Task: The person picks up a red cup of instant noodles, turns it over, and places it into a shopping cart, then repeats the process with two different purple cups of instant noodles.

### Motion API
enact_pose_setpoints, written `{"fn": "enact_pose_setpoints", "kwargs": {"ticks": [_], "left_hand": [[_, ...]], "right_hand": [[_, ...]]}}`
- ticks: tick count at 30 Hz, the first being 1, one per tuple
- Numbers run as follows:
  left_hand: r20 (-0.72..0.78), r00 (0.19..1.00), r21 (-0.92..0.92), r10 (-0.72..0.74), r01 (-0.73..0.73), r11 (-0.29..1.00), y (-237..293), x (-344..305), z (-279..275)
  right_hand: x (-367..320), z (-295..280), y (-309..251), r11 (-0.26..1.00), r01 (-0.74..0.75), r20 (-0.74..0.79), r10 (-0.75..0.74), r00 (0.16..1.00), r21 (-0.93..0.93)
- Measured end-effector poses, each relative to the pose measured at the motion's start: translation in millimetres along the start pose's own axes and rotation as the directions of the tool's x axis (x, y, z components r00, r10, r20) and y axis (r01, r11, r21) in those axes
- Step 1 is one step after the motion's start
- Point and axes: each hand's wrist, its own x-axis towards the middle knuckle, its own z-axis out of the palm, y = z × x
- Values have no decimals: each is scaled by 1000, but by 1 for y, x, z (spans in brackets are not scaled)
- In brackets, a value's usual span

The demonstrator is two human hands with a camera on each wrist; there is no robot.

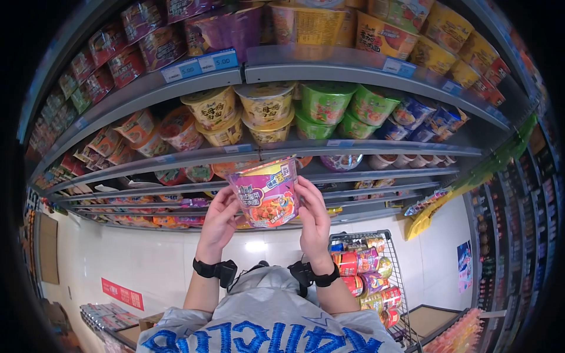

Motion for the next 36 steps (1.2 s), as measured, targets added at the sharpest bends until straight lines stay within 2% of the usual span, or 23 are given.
{"fn": "enact_pose_setpoints", "kwargs": {"ticks": [4, 6, 7, 8, 10, 14, 16, 21, 24, 26, 28, 30, 32, 34, 36], "left_hand": [[-26, 1000, -42, -8, 7, 999, -4, -2, -2], [-42, 999, -66, 1, -4, 998, -4, -2, -1], [-47, 999, -94, -10, 5, 996, -1, -2, 1], [-51, 998, -122, -21, 14, 992, 2, -2, 2], [-34, 999, -126, -6, 2, 992, 5, -3, 7], [9, 999, -117, 35, -33, 993, -1, -5, -1], [3, 998, -114, 64, -63, 991, -8, -6, -7], [-44, 989, -93, 143, -146, 985, -9, -5, 2], [-49, 993, -67, 107, -111, 992, -8, -5, 6], [67, 997, -57, -26, 29, 998, -16, -7, -10], [92, 995, -101, -30, 39, 994, -15, -9, -2], [190, 980, -161, -66, 98, 982, -13, -11, 2], [184, 979, -160, -83, 113, 981, -16, -10, -2], [178, 979, -160, -98, 126, 979, -18, -9, -8], [155, 975, -266, -158, 195, 944, -17, -8, -14]], "right_hand": [[3, 15, -5, 999, 38, 48, -40, 998, 37], [2, 19, -4, 992, 70, 58, -64, 996, -105], [0, 18, -3, 996, 9, 39, -6, 999, -92], [1, 18, -6, 996, 9, 39, -6, 999, -91], [2, 22, -16, 988, -134, -38, 137, 990, 77], [2, 15, -4, 988, -110, -52, 116, 992, 111], [2, 12, 1, 960, -131, -13, 139, 990, 247], [-3, 21, -2, 892, -212, 15, 225, 974, 400], [-4, 21, -1, 864, -250, 36, 261, 965, 438], [-4, 19, 0, 855, -267, 49, 274, 960, 445], [-6, 16, 4, 826, -317, 139, 286, 948, 466], [-12, 13, 16, 848, -309, 151, 270, 951, 431], [-16, 11, 20, 870, -388, 151, 358, 921, 306], [-16, 10, 26, 885, -379, 145, 352, 925, 271], [-11, 11, 24, 927, -326, 147, 302, 942, 186]]}}
